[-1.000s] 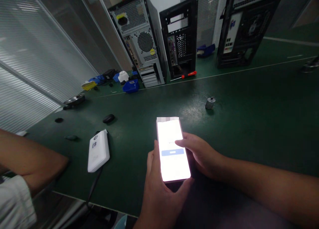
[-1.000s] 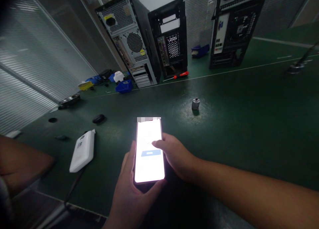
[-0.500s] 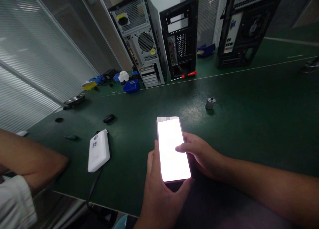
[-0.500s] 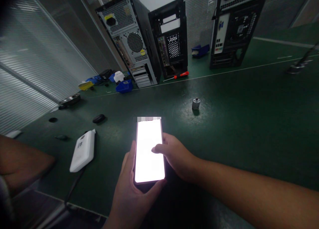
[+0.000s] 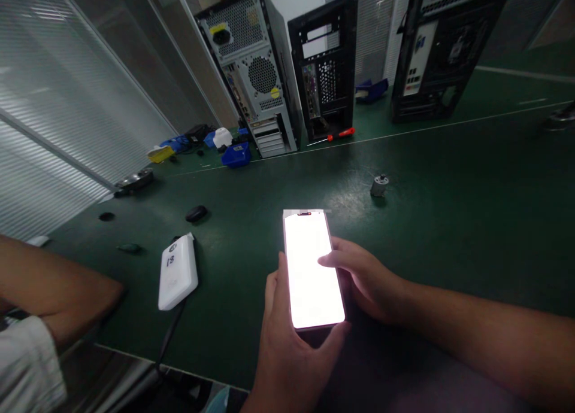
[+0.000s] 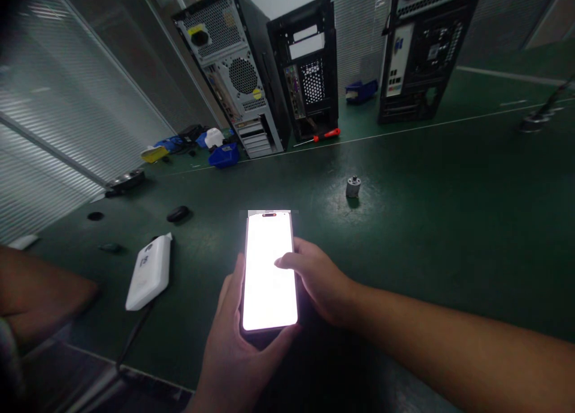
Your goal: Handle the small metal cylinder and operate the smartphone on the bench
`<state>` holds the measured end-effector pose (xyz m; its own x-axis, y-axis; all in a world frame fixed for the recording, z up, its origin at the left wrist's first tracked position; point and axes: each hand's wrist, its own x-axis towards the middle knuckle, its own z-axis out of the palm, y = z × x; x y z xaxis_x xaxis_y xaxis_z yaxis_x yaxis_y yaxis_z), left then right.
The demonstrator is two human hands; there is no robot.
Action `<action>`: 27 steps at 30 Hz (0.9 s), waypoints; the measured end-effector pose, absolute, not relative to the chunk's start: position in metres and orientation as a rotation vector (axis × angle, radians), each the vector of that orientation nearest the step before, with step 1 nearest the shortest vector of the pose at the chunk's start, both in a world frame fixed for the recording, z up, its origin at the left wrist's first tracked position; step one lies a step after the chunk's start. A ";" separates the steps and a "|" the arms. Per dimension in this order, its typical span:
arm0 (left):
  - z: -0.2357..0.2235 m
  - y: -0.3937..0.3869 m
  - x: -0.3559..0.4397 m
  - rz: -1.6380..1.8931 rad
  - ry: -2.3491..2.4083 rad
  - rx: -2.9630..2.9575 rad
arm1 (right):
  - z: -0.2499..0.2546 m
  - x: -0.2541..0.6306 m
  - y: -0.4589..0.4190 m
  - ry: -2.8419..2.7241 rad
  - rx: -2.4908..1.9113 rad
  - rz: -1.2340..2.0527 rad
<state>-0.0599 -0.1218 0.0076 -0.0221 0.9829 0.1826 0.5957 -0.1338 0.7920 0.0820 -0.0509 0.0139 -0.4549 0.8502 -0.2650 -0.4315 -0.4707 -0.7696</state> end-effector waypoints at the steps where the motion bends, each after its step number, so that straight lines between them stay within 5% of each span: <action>1: 0.008 -0.122 -0.060 1.025 1.645 1.769 | 0.013 0.082 -0.051 -0.797 -0.828 1.996; 27: 0.004 -0.121 -0.066 0.983 1.646 1.867 | 0.012 0.083 -0.051 -0.835 -0.803 1.992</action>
